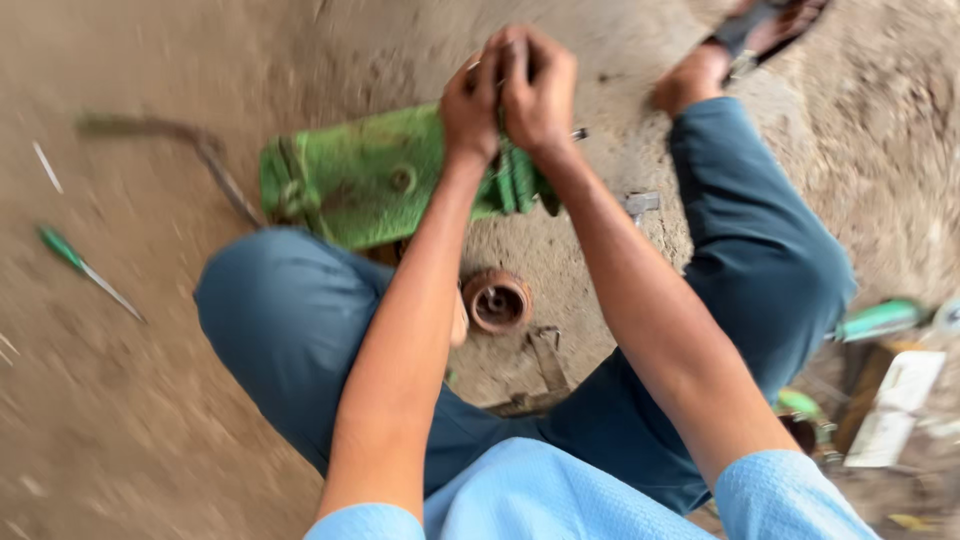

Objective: The person uses a wrench and hammer to loosen and remove bolts from a green cylindrical machine. They then separate the machine into two parts and inspect the internal components.

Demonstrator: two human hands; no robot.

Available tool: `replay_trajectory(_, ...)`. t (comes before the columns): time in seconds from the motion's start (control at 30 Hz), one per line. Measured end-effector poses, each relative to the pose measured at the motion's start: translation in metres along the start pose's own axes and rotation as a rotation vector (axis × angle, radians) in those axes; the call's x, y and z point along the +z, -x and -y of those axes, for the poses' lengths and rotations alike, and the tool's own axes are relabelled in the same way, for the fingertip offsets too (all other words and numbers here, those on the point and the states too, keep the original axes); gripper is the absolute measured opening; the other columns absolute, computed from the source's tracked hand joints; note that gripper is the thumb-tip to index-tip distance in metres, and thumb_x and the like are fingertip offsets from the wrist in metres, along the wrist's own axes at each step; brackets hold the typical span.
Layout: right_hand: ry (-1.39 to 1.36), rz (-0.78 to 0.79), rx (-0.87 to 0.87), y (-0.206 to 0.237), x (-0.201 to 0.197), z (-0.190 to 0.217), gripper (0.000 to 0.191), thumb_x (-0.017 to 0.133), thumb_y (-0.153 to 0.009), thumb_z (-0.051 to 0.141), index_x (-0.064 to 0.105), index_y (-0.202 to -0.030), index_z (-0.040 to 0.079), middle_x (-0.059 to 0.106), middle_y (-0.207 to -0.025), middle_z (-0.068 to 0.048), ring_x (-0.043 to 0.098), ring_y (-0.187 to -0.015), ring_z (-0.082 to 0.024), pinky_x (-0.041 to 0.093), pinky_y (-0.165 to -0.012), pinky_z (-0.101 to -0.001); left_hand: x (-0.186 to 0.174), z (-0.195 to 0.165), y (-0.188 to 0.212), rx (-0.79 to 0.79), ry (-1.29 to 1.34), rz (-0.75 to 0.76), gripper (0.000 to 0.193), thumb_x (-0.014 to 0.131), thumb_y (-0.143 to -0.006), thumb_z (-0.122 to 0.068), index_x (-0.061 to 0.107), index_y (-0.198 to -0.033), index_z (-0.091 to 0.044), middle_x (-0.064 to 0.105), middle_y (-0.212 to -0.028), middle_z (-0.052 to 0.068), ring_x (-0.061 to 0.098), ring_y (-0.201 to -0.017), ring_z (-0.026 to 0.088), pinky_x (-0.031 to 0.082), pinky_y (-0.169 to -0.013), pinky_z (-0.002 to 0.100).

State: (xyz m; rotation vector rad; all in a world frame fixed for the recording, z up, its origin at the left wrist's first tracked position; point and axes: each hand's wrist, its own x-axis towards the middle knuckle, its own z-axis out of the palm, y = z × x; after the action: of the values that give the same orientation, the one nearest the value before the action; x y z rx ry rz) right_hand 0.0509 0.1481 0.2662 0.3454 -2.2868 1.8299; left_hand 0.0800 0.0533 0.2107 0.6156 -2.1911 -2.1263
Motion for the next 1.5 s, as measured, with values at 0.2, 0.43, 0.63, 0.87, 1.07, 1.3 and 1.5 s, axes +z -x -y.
replay_trajectory(0.2, -0.446, -0.263, 0.508, 0.009, -0.05, 0.001, 0.039, 0.067, -0.103, 0.04, 0.061, -0.078, 0.01, 0.054, -0.068, 0.001, 0.053, -0.061, -0.012, 0.043, -0.057, -0.0312, -0.004, -0.019, -0.002, 0.026, -0.069, -0.226, 0.063, 0.053, -0.105, -0.056, 0.075, -0.083, -0.002, 0.074, -0.079, 0.006, 0.068, -0.073, 0.013, 0.054, -0.069, 0.031)
replay_trajectory(0.43, -1.156, -0.577, 0.686, 0.052, -0.116, -0.006, 0.051, 0.064, -0.098, 0.053, 0.049, -0.066, 0.018, 0.025, -0.048, 0.008, 0.025, -0.04, -0.01, 0.028, -0.04, -0.0295, -0.043, -0.027, 0.032, 0.073, 0.196, -0.389, 0.051, 0.051, -0.103, -0.052, 0.073, -0.097, -0.006, 0.078, -0.096, 0.005, 0.073, -0.087, 0.016, 0.061, -0.077, 0.034)
replay_trajectory(0.63, -0.289, -0.144, 1.041, 0.144, -0.131, 0.004, 0.04, 0.067, -0.093, 0.041, 0.068, -0.074, 0.006, 0.05, -0.05, 0.0, 0.044, -0.04, -0.013, 0.03, -0.039, -0.0306, -0.013, -0.022, 0.157, 0.177, 0.217, -0.172, 0.046, 0.049, -0.114, -0.043, 0.069, -0.104, -0.002, 0.073, -0.1, 0.007, 0.065, -0.089, 0.018, 0.054, -0.076, 0.033)
replay_trajectory(0.87, -0.802, -0.043, 1.286, 0.24, -0.108, -0.002, 0.025, 0.058, -0.094, 0.027, 0.07, -0.09, 0.006, 0.067, -0.078, -0.006, 0.063, -0.067, -0.017, 0.052, -0.059, -0.0334, 0.035, 0.034, 0.268, 0.222, -0.369, 0.152, 0.022, 0.062, -0.102, -0.021, 0.071, -0.112, -0.004, 0.074, -0.117, 0.018, 0.071, -0.109, 0.034, 0.055, -0.096, 0.04)
replay_trajectory(1.07, -0.635, 0.036, 0.997, 0.259, -0.092, 0.008, 0.02, 0.066, -0.103, 0.01, 0.066, -0.089, -0.005, 0.058, -0.073, -0.002, 0.051, -0.063, -0.012, 0.041, -0.052, -0.0334, 0.012, 0.064, 0.276, 0.108, -0.379, 0.278, 0.051, 0.074, -0.091, -0.03, 0.064, -0.13, 0.002, 0.067, -0.128, 0.025, 0.067, -0.117, 0.038, 0.053, -0.1, 0.042)
replay_trajectory(1.3, -0.445, 0.093, 1.319, 0.265, -0.076, 0.01, 0.021, 0.069, -0.098, 0.025, 0.075, -0.102, 0.006, 0.046, -0.06, 0.004, 0.033, -0.043, -0.008, 0.024, -0.039, -0.0275, -0.014, 0.09, 0.248, -0.305, -0.457, 0.155, 0.038, 0.075, -0.083, -0.028, 0.074, -0.115, -0.007, 0.078, -0.108, 0.013, 0.076, -0.102, 0.028, 0.058, -0.089, 0.04)
replay_trajectory(1.5, -0.452, -0.022, 1.378, 0.259, -0.074, 0.007, 0.026, 0.07, -0.097, 0.029, 0.073, -0.104, 0.005, 0.045, -0.056, 0.003, 0.037, -0.042, -0.011, 0.029, -0.038, -0.0298, -0.018, 0.091, 0.245, -0.34, -0.717, 0.266, 0.031, 0.075, -0.085, -0.032, 0.077, -0.107, -0.01, 0.076, -0.102, 0.017, 0.071, -0.098, 0.036, 0.055, -0.083, 0.047)
